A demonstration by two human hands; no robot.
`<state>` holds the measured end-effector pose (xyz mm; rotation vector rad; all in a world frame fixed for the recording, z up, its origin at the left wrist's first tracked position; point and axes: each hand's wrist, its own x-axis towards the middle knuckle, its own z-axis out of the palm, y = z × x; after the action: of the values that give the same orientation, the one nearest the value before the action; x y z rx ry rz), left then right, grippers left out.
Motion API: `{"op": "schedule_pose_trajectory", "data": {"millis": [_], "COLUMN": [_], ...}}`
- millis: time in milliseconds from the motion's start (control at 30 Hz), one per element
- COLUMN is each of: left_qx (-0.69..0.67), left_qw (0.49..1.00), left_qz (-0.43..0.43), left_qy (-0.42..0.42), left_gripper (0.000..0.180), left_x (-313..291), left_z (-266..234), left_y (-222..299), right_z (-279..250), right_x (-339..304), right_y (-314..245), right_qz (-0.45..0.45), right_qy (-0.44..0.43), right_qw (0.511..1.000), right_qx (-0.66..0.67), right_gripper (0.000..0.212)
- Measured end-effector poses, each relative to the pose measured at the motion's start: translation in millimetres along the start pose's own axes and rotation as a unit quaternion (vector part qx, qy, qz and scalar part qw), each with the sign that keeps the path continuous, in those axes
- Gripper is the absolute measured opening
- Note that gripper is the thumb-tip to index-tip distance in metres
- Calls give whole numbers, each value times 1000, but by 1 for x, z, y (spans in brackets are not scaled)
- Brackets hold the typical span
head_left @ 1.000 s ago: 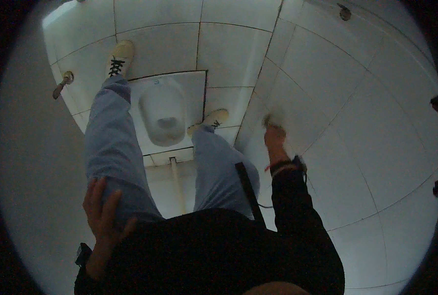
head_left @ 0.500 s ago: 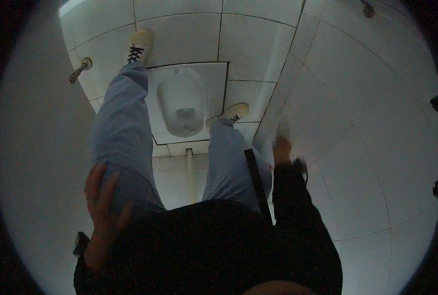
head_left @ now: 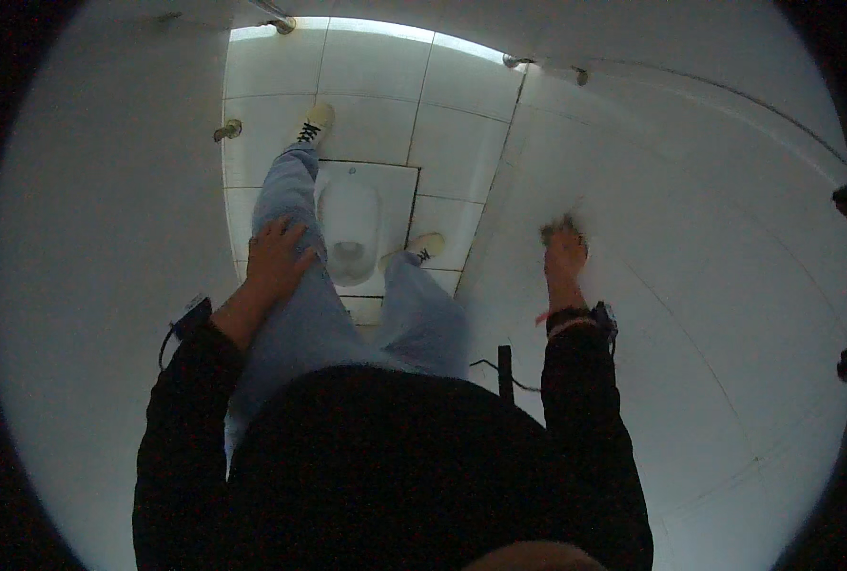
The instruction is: The person wipes the tiled walls and fixtures in a small bathroom using a cloth, then moves to the sink area and rinses the cloth under running water.
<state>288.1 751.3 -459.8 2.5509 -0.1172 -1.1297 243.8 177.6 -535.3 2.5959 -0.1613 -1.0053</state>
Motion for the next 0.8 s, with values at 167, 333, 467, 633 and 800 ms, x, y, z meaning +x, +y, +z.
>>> {"op": "schedule_pose_trajectory", "data": {"millis": [167, 333, 467, 633, 800], "left_qx": [31, 35, -224, -813, -810], "left_qw": [999, 996, 960, 470, 519], "left_qz": [0, -49, 21, 49, 116], "left_qy": [-15, -60, -166, -340, -249], "left_gripper": [49, 52, 70, 84, 46], "left_x": [-3, -3, -3, -25, -44], "left_z": [-1, -12, -49, -101, -136], "left_y": [10, 20, 55, 157, 204], "right_z": [-125, -235, -304, -345, -363], "right_x": [4, -82, -127, -164, -190], "right_y": [-33, -71, -87, -95, -117], "right_qz": [82, 71, -68, -138, -312], "right_qy": [-81, -197, -252, -201, 125], "right_qw": [882, 351, 193, 300, 838], "right_qx": [458, 913, 946, 922, 429], "right_gripper": [43, 45, 48, 51, 57]}}
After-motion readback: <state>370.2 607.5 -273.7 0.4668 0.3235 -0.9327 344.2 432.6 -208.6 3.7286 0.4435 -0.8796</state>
